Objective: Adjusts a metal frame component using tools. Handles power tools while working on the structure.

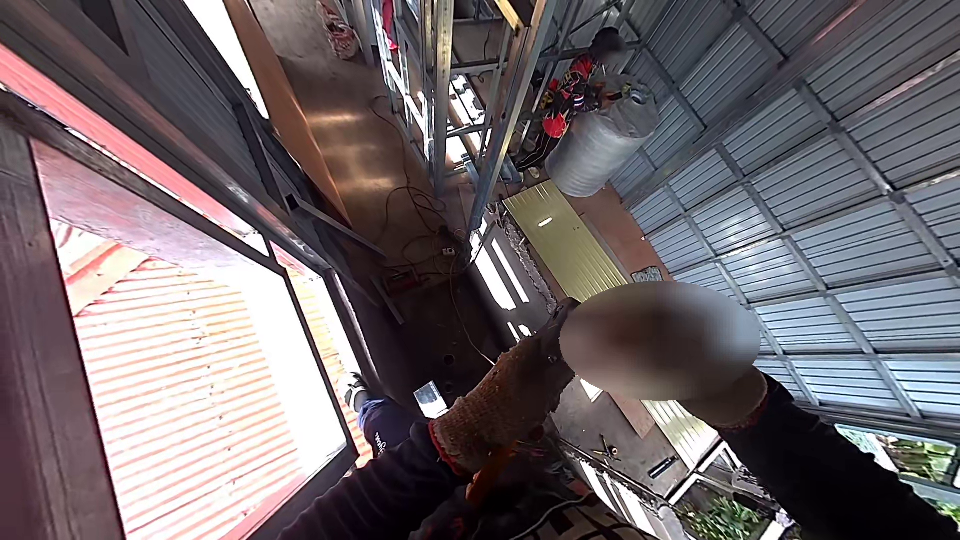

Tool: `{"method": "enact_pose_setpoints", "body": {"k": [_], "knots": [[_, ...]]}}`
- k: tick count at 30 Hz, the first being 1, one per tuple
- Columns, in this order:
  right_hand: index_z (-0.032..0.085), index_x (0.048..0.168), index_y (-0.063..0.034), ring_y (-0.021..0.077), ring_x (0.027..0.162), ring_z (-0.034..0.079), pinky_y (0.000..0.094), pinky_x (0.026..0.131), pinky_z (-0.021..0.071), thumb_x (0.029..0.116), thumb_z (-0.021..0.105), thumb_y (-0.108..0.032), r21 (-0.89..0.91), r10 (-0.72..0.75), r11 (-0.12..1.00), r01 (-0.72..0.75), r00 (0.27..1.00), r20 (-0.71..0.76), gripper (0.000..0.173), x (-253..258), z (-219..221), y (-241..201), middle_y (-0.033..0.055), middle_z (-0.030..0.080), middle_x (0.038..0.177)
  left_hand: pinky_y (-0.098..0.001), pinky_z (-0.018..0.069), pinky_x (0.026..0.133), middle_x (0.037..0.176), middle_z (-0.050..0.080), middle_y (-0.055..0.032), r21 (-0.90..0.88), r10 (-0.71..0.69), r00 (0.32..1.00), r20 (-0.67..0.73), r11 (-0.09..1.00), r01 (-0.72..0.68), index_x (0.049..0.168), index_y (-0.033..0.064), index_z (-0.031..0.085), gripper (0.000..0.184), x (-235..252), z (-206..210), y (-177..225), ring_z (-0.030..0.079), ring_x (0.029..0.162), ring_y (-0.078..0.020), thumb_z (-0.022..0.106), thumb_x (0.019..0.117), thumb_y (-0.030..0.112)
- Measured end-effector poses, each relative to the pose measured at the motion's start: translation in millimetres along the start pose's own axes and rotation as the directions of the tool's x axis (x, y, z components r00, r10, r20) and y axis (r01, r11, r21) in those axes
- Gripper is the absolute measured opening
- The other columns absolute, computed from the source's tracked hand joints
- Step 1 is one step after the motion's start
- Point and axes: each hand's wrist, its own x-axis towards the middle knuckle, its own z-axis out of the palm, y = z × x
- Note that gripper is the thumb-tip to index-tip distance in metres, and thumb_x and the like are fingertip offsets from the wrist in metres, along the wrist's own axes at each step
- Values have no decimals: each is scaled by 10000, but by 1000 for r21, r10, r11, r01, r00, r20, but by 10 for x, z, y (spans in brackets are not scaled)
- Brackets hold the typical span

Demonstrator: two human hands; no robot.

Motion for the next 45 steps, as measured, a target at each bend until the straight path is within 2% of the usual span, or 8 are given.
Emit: {"method": "enact_pose_setpoints", "body": {"k": [5, 11, 15, 20, 23, 26, 37, 45], "knots": [[679, 1145, -52, 214, 1012, 707, 314, 859, 585, 1050, 536, -231, -19, 36, 999, -36, 999, -4, 248, -32, 12, -73, 145, 726, 1108, -278, 521, 456, 717, 580, -29, 42, 19, 999, -31, 999, -17, 1127, 68, 534, 199, 3, 6, -34, 576, 516, -123, 571, 1052, 248], [724, 1171, -88, 294, 1006, 714, 424, 822, 598, 1008, 577, -259, -220, 210, 959, -179, 969, 128, 279, -50, -5, -231, 135, 730, 1140, -307, 562, 610, 819, 626, -26, 253, 72, 988, -134, 967, -36, 1198, 75, 560, 274, 51, 0, -109, 629, 650, -120, 581, 1031, 290], [704, 1136, -88, 231, 960, 721, 374, 796, 604, 990, 633, -351, -129, 259, 958, -256, 966, 2, 309, -105, 65, -253, 120, 738, 1096, -312, 575, 616, 826, 633, -30, 298, 94, 981, -172, 954, -39, 1184, 64, 559, 278, 68, -11, -134, 639, 656, -123, 583, 1027, 292], [717, 1060, -86, 178, 919, 714, 288, 796, 584, 991, 650, -224, -54, 213, 973, -223, 965, -153, 168, -167, 157, -274, 108, 746, 1012, -320, 573, 660, 857, 635, -36, 333, 79, 981, -180, 943, -15, 1206, 58, 559, 300, 59, 15, -144, 642, 695, -120, 584, 1025, 296], [696, 1047, -83, 170, 930, 714, 274, 820, 581, 1003, 643, -206, -57, 185, 978, -201, 958, -218, 141, -187, 136, -290, 102, 744, 995, -311, 573, 617, 829, 630, -36, 279, 68, 985, -160, 960, -21, 1190, 55, 553, 274, 62, 23, -154, 639, 656, -123, 583, 1030, 275], [690, 1021, -92, 133, 934, 717, 247, 809, 578, 1017, 622, -222, -79, 222, 964, -254, 932, -286, 147, -195, 41, -311, 74, 753, 992, -312, 571, 561, 803, 626, -37, 224, 57, 986, -158, 974, -21, 1201, 59, 546, 264, 63, 15, -186, 632, 612, -130, 577, 1034, 260], [720, 1013, -85, 144, 921, 713, 260, 816, 580, 1015, 626, -200, -11, 264, 963, -270, 949, -175, 148, -172, 118, -347, 75, 750, 978, -316, 557, 545, 777, 616, -36, 230, 19, 987, -158, 973, 18, 1165, 62, 548, 254, 58, 13, -200, 619, 592, -136, 578, 1038, 280], [708, 1012, -75, 130, 923, 717, 239, 818, 581, 1028, 608, -206, 40, 263, 965, -260, 950, -171, 165, -174, 132, -345, 77, 754, 969, -316, 560, 549, 774, 616, -36, 238, 12, 990, -142, 971, 23, 1162, 58, 545, 254, 49, 5, -183, 621, 593, -133, 574, 1041, 279]]}}
